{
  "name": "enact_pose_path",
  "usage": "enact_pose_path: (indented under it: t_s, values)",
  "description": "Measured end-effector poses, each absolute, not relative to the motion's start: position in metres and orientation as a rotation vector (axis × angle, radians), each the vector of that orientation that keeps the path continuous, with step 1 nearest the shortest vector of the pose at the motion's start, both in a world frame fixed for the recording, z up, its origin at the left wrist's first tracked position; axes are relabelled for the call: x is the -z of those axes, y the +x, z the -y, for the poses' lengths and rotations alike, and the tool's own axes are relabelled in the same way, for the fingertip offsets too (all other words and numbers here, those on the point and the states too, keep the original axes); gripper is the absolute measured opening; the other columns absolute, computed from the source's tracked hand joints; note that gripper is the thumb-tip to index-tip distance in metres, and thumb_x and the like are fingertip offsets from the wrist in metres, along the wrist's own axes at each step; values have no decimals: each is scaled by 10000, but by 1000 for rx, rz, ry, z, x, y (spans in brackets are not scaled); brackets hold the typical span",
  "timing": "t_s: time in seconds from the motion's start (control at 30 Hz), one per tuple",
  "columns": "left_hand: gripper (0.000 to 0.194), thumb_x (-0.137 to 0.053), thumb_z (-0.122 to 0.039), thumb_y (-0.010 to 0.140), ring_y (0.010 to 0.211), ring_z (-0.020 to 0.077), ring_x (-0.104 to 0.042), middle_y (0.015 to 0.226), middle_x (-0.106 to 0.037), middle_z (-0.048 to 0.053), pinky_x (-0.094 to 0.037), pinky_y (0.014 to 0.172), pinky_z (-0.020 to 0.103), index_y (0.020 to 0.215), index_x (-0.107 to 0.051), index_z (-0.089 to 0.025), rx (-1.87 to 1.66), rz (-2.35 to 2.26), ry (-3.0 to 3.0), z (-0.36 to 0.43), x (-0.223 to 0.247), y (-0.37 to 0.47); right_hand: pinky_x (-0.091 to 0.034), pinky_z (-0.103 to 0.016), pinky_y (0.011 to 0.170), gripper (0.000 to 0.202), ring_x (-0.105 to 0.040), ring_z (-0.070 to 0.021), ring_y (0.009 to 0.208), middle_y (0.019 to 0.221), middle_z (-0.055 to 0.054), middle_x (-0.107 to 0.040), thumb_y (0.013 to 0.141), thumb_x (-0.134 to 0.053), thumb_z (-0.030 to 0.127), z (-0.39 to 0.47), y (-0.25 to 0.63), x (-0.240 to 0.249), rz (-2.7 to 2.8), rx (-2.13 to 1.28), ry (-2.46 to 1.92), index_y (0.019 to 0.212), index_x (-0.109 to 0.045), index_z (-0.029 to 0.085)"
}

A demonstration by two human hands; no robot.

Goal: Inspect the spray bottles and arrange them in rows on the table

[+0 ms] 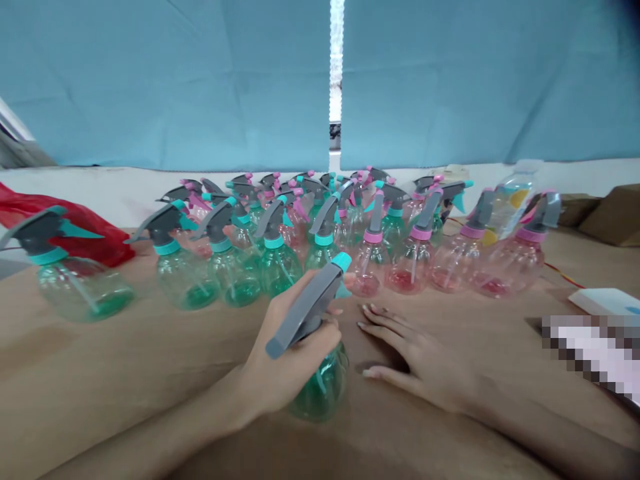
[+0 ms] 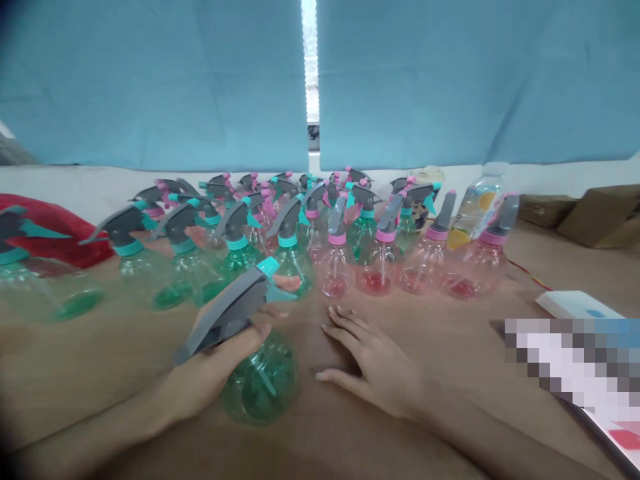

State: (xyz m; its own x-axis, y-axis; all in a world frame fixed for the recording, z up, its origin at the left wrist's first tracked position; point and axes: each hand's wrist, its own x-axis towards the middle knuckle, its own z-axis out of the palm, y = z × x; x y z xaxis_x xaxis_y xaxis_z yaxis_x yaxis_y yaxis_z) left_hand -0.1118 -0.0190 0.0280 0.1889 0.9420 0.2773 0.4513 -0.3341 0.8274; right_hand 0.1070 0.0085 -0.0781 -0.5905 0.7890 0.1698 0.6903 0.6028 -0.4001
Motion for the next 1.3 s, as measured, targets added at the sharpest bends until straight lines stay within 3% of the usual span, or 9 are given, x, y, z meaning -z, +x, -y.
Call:
enact_pose_path:
  t_s: [0.2,0.33,0.8,1.07,1.3]
  values:
    - [142,-499,-264,751,647,190,-591,668,-593,-28,-469,578,297,876,-567,-255,-1081,-1321,1860,19,-28,-111,-303,-507,1111,642,-320,-267,1378,1485,-89,-386,875,-485,587,-9,109,78,2519,-434,-1174,1388,-453,203]
    - [310,-502,-239,741,680,194,-591,689,-586,-28,-475,618,303,1039,-582,-268,-1069,-1271,1844,18,-26,-112,-291,-501,1119,620,-315,-260,1380,1495,-68,-371,878,-502,565,-10,111,79,2495,-453,-1140,1398,-436,234]
    - [316,-490,-256,804,593,163,-553,637,-565,-35,-445,525,261,1100,-602,-247,-1074,-1271,1886,19,-26,-112,-292,-501,1119,618,-315,-259,1380,1492,-72,-377,878,-502,565,-9,111,78,2498,-466,-1162,1394,-443,230]
    - [97,-505,-269,792,612,164,-568,661,-587,-29,-415,504,257,847,-579,-239,-1088,-1307,1869,20,-26,-112,-294,-508,1116,634,-310,-256,1383,1496,-66,-368,878,-480,587,-10,110,77,2531,-445,-1187,1399,-433,229]
    - [92,-514,-292,795,633,178,-579,689,-599,-24,-413,524,278,846,-572,-243,-1070,-1322,1873,21,-28,-111,-294,-505,1119,623,-305,-257,1385,1499,-59,-365,877,-496,573,-11,111,77,2519,-463,-1178,1398,-435,238]
